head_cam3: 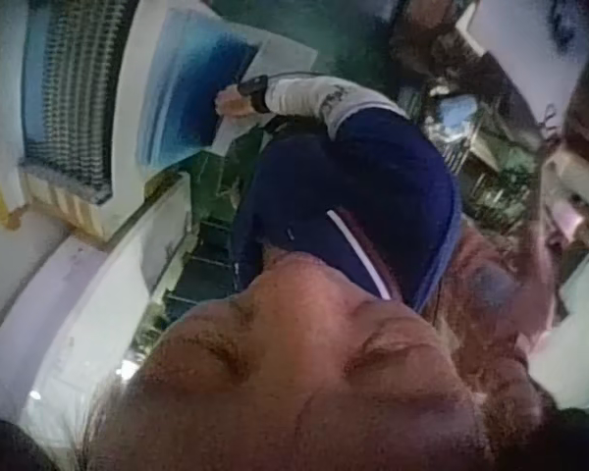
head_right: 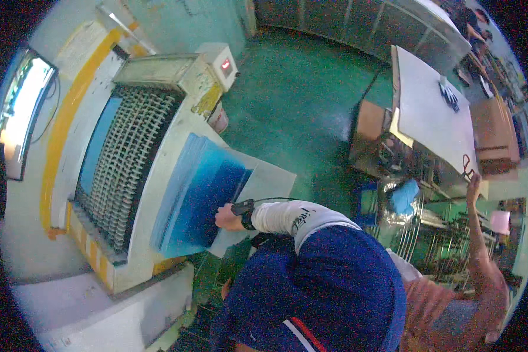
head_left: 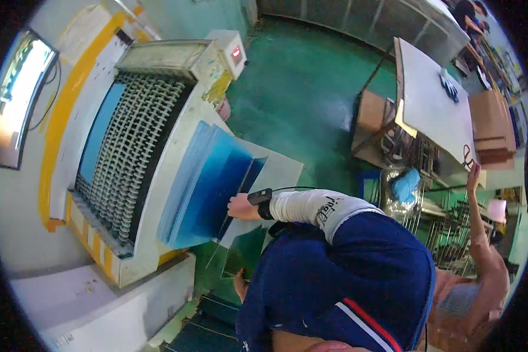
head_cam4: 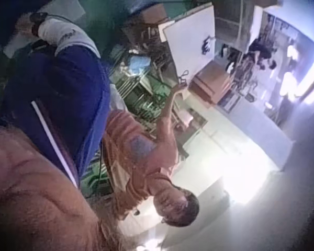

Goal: Insert metal plates into a processing machine and retrieve them.

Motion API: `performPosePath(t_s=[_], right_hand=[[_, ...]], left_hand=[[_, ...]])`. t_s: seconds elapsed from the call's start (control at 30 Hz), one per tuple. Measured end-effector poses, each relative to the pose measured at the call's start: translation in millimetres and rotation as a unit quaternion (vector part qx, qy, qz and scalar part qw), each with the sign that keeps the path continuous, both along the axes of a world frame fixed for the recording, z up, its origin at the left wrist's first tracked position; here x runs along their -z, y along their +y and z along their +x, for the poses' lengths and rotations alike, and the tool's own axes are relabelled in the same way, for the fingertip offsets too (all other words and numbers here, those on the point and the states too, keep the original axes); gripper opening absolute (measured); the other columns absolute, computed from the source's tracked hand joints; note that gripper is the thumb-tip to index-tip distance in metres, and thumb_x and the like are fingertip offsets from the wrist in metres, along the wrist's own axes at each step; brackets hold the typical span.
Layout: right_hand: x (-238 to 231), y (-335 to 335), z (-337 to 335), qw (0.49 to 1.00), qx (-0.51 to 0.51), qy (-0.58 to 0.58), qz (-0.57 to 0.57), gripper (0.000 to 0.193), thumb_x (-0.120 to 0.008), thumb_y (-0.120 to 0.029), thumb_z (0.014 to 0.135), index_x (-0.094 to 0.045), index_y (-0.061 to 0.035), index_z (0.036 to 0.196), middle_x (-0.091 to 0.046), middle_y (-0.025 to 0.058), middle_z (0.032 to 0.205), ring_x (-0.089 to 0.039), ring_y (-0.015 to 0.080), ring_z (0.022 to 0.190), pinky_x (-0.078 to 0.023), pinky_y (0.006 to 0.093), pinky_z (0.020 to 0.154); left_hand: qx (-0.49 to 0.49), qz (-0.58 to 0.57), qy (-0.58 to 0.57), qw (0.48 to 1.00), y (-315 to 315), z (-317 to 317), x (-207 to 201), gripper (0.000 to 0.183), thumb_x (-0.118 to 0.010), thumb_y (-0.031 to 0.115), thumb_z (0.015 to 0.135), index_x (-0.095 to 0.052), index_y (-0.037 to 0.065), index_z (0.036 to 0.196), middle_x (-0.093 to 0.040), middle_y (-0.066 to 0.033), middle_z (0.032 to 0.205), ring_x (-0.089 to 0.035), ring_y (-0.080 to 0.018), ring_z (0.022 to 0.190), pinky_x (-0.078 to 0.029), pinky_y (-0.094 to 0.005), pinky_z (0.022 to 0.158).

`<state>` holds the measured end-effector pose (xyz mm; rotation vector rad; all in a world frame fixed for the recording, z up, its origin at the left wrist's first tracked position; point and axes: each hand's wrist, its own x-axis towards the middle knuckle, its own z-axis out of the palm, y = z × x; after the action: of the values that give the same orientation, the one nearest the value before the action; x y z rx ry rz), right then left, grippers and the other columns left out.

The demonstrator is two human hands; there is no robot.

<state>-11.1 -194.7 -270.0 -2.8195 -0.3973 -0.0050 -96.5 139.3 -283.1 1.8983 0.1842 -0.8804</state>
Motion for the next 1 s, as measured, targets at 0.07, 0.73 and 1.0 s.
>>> performPosePath(t_s=[0.07, 0.73, 1.0], right_hand=[[10.8, 1.1, -12.4, 1.000, 0.009, 0.003, -0.004, 0.008, -0.066, -0.017, 0.070, -0.063, -0.0138, 0.077, -0.058, 0.0018, 0.082, -0.058, 0.0234, 0.088, -0.047, 0.0389, 0.066], [-0.5, 0.7, 42.0, 0.992, -0.090, 0.080, 0.030, 0.014, -0.066, -0.017, 0.071, -0.064, -0.0087, 0.082, -0.062, 0.0118, 0.084, -0.062, 0.0337, 0.085, -0.052, 0.0451, 0.067], [-11.0, -4.3, 36.1, 0.995, -0.080, 0.043, 0.040, 0.008, -0.061, -0.018, 0.076, -0.062, -0.0104, 0.077, -0.058, 0.0089, 0.084, -0.057, 0.0318, 0.084, -0.049, 0.0456, 0.067]], left_hand=[[0.073, -0.002, -0.004, 0.997, -5.6, 13.9, 0.0, 0.033, -0.053, 0.021, 0.094, -0.058, -0.005, 0.113, -0.059, -0.0121, 0.117, -0.057, -0.0246, 0.101, -0.044, -0.0396, 0.093], [-0.207, -0.213, -0.061, 0.953, -45.5, -18.4, -49.1, 0.014, -0.059, 0.010, 0.085, -0.060, 0.000, 0.095, -0.066, -0.0131, 0.092, -0.065, -0.0308, 0.081, -0.055, -0.0446, 0.077], [-0.106, -0.190, -0.140, 0.966, -43.7, -18.8, -47.2, 0.041, -0.068, 0.010, 0.076, -0.058, 0.000, 0.114, -0.063, -0.0157, 0.110, -0.062, -0.0289, 0.099, -0.051, -0.0390, 0.086]])
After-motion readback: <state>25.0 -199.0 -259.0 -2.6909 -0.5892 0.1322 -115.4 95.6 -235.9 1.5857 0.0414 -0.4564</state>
